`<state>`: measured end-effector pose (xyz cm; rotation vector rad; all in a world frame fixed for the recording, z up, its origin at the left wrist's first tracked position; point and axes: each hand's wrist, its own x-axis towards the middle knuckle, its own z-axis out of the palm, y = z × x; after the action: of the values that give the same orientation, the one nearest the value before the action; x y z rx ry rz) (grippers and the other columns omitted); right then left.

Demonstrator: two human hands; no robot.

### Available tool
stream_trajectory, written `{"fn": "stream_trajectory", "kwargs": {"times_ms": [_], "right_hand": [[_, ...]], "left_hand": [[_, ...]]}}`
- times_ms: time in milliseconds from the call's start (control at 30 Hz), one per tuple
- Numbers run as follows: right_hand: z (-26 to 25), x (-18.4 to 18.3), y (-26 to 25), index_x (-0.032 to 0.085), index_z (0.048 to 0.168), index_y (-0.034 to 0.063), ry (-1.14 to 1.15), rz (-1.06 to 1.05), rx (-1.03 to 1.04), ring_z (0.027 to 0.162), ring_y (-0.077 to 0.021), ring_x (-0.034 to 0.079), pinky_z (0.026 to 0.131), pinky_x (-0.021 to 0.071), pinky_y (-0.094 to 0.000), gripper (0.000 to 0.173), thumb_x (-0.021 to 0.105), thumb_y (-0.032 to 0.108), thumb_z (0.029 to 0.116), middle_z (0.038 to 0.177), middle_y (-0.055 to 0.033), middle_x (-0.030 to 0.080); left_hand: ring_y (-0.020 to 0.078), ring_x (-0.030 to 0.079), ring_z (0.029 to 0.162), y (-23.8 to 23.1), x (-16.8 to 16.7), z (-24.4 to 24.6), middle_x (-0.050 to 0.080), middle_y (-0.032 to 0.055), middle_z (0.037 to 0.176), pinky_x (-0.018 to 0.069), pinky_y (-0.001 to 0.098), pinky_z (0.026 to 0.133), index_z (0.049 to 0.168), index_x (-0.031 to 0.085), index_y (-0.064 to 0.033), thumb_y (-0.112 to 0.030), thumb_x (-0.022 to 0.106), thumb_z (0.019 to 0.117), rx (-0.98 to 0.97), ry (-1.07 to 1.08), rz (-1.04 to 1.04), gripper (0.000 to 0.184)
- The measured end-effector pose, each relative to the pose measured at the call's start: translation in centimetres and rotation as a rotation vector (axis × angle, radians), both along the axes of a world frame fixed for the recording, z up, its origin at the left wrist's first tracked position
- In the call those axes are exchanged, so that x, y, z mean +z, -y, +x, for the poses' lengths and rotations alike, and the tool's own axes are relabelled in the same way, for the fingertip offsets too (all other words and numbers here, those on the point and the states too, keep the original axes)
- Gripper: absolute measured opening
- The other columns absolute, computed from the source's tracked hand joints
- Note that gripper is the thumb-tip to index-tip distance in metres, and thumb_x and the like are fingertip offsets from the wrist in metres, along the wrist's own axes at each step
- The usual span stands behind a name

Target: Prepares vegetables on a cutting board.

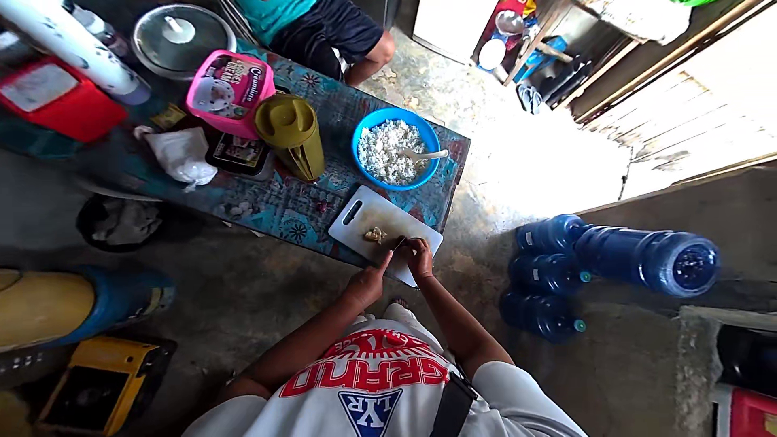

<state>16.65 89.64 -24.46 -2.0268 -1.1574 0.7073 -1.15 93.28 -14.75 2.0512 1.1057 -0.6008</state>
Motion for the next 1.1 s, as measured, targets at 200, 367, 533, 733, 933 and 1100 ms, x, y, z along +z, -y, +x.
{"fn": "stream_trajectory", "kwargs": {"times_ms": [200,367,533,733,933,1100], "right_hand": [[0.4,0.1,-0.2,0.071,0.121,-0.0028,-0.003,-0.062,0.03,0.121,-0.0312,0.065,0.107,0.0512,-0.0443,0.027,0.065,0.006,0.096,0.127,-0.0205,0.067],[0.9,-0.3,0.0,0.069,0.122,-0.0026,-0.012,-0.077,0.073,0.124,-0.0314,0.062,0.11,0.0497,-0.0432,0.029,0.067,0.009,0.0954,0.13,-0.0207,0.065],[1.1,0.7,-1.1,0.066,0.129,0.0003,0.095,-0.166,0.202,0.131,-0.0357,0.056,0.116,0.0417,-0.045,0.041,0.072,0.019,0.0928,0.131,-0.021,0.065],[3.1,3.2,-2.6,0.066,0.125,0.0014,0.15,-0.365,0.301,0.128,-0.04,0.056,0.109,0.0478,-0.0522,0.031,0.066,0.014,0.0966,0.134,-0.0253,0.059],[3.1,2.8,-2.9,0.063,0.127,0.0033,0.167,-0.428,0.303,0.117,-0.039,0.065,0.098,0.0554,-0.0544,0.031,0.065,0.017,0.0985,0.134,-0.0232,0.059],[3.3,3.3,-3.1,0.067,0.12,0.0021,0.132,-0.438,0.305,0.115,-0.0383,0.066,0.097,0.0559,-0.0548,0.025,0.066,0.014,0.0978,0.131,-0.0232,0.06]], "left_hand": [[0.0422,0.068,0.114,-0.2,-1.4,1.0,0.067,0.0251,0.122,0.0552,0.0567,0.093,0.167,-0.002,-0.0314,-0.004,0.04,0.1043,-0.024,-0.041,0.018,0.08],[0.0446,0.067,0.113,0.3,-4.5,1.5,0.066,0.027,0.123,0.0542,0.0592,0.094,0.167,-0.002,-0.033,-0.005,0.042,0.1044,0.013,-0.044,0.01,0.082],[0.0444,0.065,0.119,-1.5,-6.2,-0.3,0.061,0.0298,0.135,0.0478,0.059,0.105,0.168,0.003,-0.0259,-0.023,0.034,0.1133,0.097,0.165,-0.158,0.063],[0.0436,0.066,0.118,-1.2,-3.2,0.7,0.065,0.0277,0.13,0.0488,0.0603,0.104,0.168,0.006,-0.0296,-0.023,0.035,0.1125,0.138,0.098,-0.056,0.063],[0.0421,0.068,0.112,2.0,-1.3,2.4,0.065,0.0251,0.127,0.0549,0.0579,0.093,0.167,0.003,-0.0344,-0.018,0.035,0.1099,0.105,-0.047,0.064,0.068],[0.0415,0.067,0.114,2.8,-0.6,2.9,0.066,0.0238,0.127,0.0548,0.0575,0.094,0.167,0.005,-0.0336,-0.013,0.037,0.108,0.11,-0.076,0.064,0.07]]}}
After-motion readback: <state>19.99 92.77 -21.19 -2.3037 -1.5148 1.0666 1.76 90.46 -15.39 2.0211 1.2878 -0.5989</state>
